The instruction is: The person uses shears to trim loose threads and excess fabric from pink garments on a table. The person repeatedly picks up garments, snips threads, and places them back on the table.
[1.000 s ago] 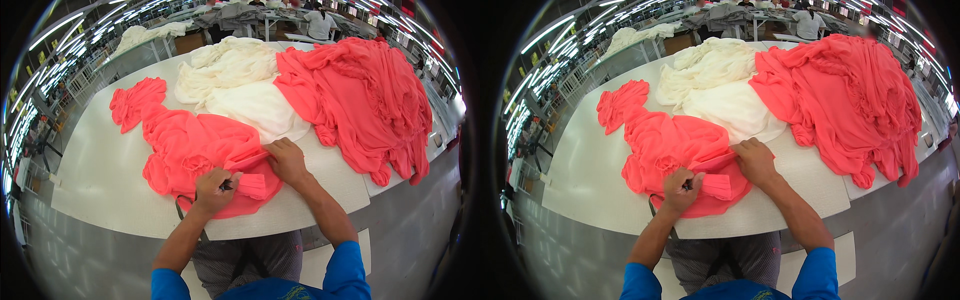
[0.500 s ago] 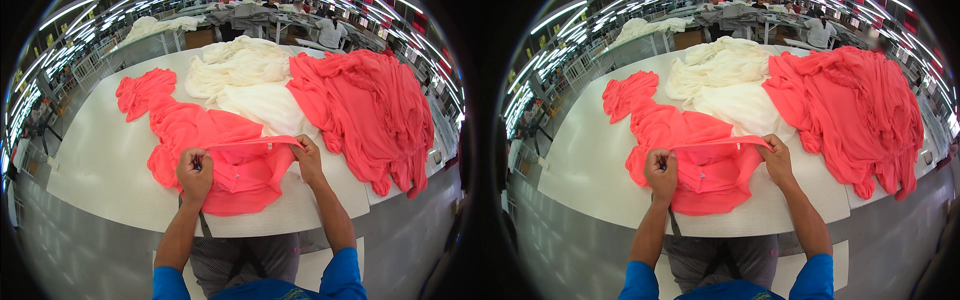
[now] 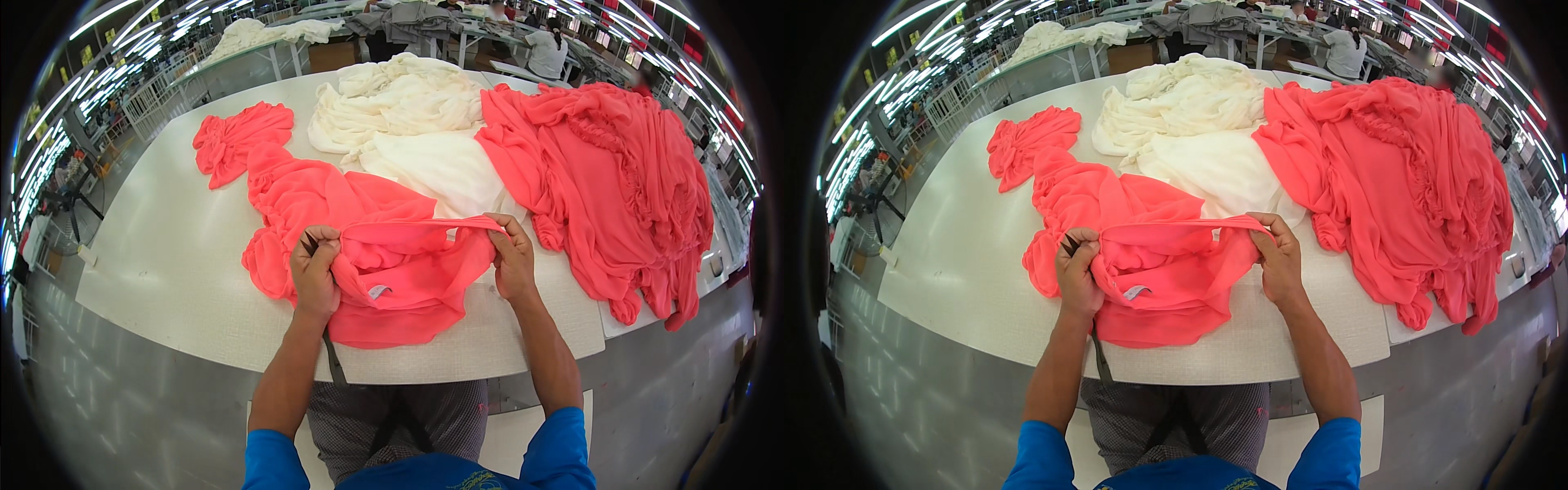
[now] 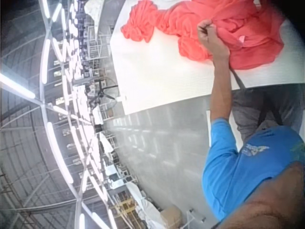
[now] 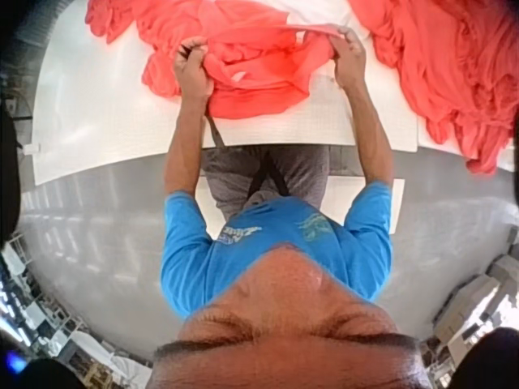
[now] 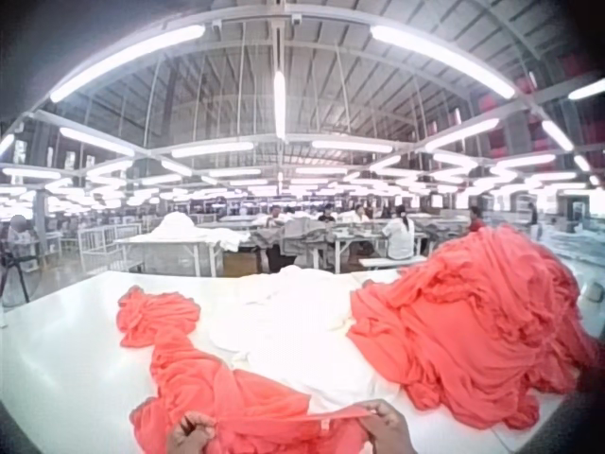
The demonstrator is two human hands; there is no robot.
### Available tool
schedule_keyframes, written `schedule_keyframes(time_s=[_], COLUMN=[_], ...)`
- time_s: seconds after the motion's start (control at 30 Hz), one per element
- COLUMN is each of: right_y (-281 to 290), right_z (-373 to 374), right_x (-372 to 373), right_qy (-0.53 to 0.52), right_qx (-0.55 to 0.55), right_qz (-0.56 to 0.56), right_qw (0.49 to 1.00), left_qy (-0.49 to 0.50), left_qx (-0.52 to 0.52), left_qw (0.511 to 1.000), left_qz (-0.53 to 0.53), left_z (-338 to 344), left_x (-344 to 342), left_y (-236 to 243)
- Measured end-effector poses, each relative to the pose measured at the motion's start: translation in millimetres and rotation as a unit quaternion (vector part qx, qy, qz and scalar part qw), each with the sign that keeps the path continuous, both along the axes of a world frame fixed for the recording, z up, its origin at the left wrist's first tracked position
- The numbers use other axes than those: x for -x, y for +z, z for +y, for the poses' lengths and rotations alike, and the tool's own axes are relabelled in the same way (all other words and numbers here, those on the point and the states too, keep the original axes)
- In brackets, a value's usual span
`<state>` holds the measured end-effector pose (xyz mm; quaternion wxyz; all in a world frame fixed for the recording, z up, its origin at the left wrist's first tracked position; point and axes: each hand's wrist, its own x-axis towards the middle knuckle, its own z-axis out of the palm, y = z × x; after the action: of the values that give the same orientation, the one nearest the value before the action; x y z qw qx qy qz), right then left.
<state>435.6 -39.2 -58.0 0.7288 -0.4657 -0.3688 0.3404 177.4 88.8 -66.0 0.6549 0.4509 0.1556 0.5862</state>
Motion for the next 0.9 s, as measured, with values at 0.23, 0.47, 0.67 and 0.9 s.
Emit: schedule_keyframes(time_s=[0.23,0.47,0.67,0.9], right_y=[-1,-1,1,-8], right_z=[0,-2,-2,-5], right_x=[1,1,15,57], right_qy=[0.011,0.051,0.155,0.313], right_qx=[-0.003,-0.005,0.011,0.038], right_qz=[0.001,0.002,-0.004,-0.150], right_qw=[1.000,0.999,0.988,0.937], left_qy=[-0.046,-0.097,-0.082,-0.078], left_qx=[0.039,0.062,0.052,-0.125], left_qw=[0.998,0.992,0.995,0.972], left_qz=[-0.035,-0.049,-0.002,0.181], left_z=[2,1,-4,-42], left_x=[2,3,-5,-25], left_y=[0,4,-1,4])
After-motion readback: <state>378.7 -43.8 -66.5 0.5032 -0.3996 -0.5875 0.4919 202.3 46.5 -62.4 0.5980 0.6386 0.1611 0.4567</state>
